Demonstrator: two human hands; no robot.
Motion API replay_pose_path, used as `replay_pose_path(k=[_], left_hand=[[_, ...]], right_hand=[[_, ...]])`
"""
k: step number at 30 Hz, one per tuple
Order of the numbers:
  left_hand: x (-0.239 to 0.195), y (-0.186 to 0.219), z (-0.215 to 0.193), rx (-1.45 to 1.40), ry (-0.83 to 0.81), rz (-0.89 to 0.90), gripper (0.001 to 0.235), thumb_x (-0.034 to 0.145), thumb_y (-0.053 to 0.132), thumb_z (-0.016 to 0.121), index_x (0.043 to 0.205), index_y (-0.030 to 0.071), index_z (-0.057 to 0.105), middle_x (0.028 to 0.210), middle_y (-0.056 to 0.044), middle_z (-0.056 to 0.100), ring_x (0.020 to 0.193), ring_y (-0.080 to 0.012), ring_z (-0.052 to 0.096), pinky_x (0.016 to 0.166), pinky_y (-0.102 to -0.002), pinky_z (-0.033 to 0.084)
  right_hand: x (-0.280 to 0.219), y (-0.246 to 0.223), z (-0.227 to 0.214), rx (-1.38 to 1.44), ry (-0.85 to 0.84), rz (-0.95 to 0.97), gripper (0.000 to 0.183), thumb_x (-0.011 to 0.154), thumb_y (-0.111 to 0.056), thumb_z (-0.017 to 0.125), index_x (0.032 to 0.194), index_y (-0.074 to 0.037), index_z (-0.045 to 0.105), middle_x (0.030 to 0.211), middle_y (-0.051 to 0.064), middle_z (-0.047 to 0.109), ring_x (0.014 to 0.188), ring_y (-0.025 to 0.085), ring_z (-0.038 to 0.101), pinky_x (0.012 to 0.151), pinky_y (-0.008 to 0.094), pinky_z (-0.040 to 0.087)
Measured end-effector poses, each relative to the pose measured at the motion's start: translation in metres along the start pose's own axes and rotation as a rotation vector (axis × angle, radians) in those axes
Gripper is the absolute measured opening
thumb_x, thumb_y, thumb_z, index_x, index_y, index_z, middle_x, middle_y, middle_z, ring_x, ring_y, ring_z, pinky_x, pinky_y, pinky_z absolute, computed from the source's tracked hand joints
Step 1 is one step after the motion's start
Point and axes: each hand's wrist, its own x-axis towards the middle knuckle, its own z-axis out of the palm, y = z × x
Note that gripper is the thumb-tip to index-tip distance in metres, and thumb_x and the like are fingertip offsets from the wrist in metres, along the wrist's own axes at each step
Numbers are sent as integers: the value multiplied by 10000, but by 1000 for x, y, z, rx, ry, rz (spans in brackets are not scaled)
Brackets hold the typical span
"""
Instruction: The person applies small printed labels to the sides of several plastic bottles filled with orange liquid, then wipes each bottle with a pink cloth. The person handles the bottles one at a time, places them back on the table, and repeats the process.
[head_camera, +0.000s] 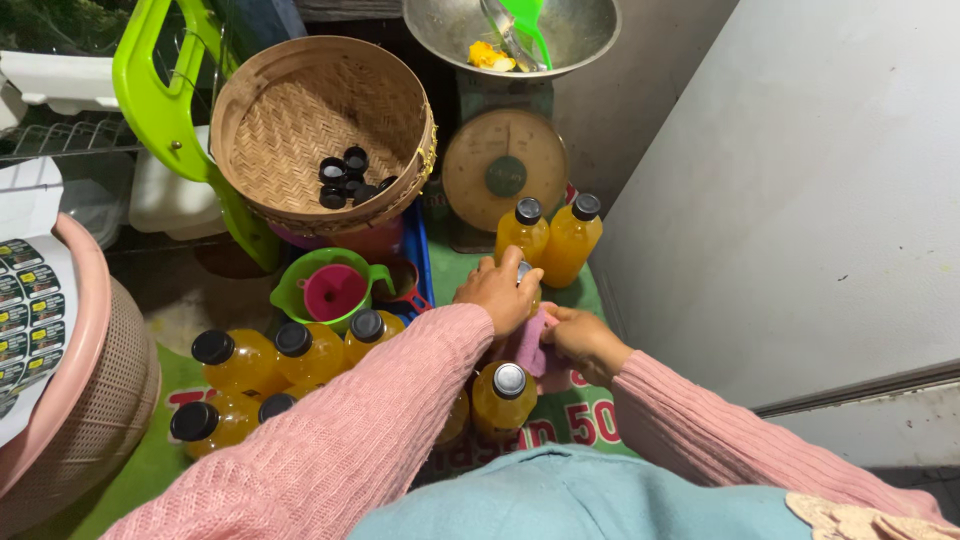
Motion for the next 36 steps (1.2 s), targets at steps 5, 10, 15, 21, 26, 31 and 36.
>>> replay_pose_path(k=[5, 10, 15, 21, 26, 31, 36], left_hand=[[7, 0, 2, -5, -26, -28, 539, 988, 561, 449, 1383, 195, 411, 1378, -326, 502, 1254, -512, 534, 1072, -560, 425], [8, 2, 0, -24, -63, -67, 520, 978, 553, 459, 1354, 197, 425, 1405, -318, 480, 1268, -509, 527, 1078, -555, 421], [9, 7, 6, -25, -37, -100, 531, 980, 535, 467, 1381, 192, 406, 1385, -336, 483, 1248, -518, 541, 1078, -550, 425], [5, 11, 17, -49, 43, -226, 583, 961, 560, 484, 1412, 202, 389, 1357, -338, 495, 1221, -522, 556, 1062, -546, 436], [2, 18, 22, -36, 94, -284, 575, 966, 568, 486, 1392, 186, 421, 1356, -359, 490, 1183, -538, 576, 1037, -542, 464], [1, 19, 4, -40, 65, -246, 620, 921, 584, 562, 1356, 155, 458, 1299, -349, 544, 1178, -500, 596, 1029, -505, 475], [2, 13, -7, -134, -42, -228, 644, 849, 546, 640, 1270, 79, 503, 1174, -273, 679, 1041, -413, 735, 906, -459, 575]], right_hand=[[-21, -31, -3, 39, 95, -128, 543, 912, -27, 589, 1439, -157, 605, 1150, 91, 735, 922, 175, 684, 795, 312, 564], [-32, -39, 7, -236, 205, -376, 534, 924, -84, 663, 1445, -177, 591, 1249, 21, 706, 1026, 106, 684, 849, 259, 545], [-4, -20, -8, -88, 19, -140, 477, 955, -122, 624, 1423, -215, 616, 1180, 39, 731, 966, 145, 683, 815, 301, 554], [5, -19, -24, -68, -223, -51, 489, 949, -57, 565, 1423, -156, 639, 1033, 40, 721, 764, 106, 623, 654, 264, 518], [-27, -48, -31, -164, -140, -229, 601, 920, -53, 639, 1494, -205, 547, 1041, 29, 698, 772, 116, 578, 666, 283, 480], [-37, -40, -18, -406, -22, -485, 635, 891, -83, 714, 1484, -228, 540, 1274, 8, 671, 1089, 118, 652, 910, 292, 512], [-8, -13, -9, -240, 9, -238, 535, 987, -229, 607, 1513, -273, 523, 1266, 43, 700, 1067, 155, 670, 893, 312, 542]])
